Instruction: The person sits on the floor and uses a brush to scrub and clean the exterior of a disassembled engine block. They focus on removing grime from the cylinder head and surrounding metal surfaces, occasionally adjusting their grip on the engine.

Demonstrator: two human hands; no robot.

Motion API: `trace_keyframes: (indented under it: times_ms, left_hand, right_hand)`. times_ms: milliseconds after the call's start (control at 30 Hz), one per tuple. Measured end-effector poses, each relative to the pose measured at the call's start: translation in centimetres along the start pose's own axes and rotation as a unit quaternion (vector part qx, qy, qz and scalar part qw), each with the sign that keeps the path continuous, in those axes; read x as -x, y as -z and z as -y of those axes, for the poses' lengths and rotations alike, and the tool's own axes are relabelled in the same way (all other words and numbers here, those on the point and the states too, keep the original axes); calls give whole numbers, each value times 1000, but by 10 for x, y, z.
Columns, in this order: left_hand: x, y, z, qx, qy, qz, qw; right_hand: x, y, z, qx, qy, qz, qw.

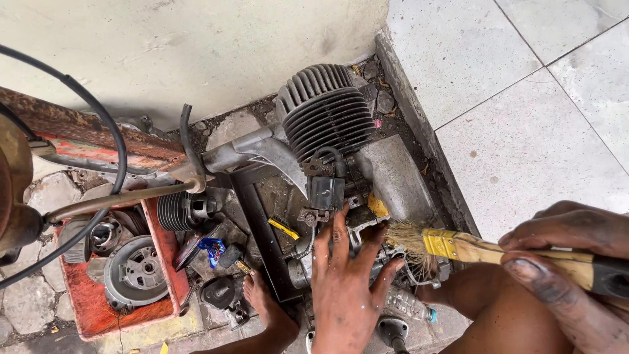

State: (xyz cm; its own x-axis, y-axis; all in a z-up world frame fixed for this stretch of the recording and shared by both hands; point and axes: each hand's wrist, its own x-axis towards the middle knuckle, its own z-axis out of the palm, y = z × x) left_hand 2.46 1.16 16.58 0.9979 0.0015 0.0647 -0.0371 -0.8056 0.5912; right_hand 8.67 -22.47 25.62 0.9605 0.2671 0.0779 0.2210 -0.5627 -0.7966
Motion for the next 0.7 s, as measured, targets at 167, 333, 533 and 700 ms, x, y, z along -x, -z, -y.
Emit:
trace_keyframes:
  times_ms: [167, 333, 533, 700]
  left_hand:
    - [0, 6, -3, 34, 22, 50, 998]
    - [8, 19, 4, 86, -30, 32, 995]
    - [10, 15, -7, 60, -42, -59, 996]
    - [5, 10, -31, 13, 52, -75, 996]
  right_hand:
    - [-17, -4, 43, 45, 45, 25, 998]
    - [-13, -19, 40, 81, 76, 21, 994]
    - [-4, -34, 36, 113, 132, -6, 985]
    - [-2, -38, 35, 110, 142, -18, 984]
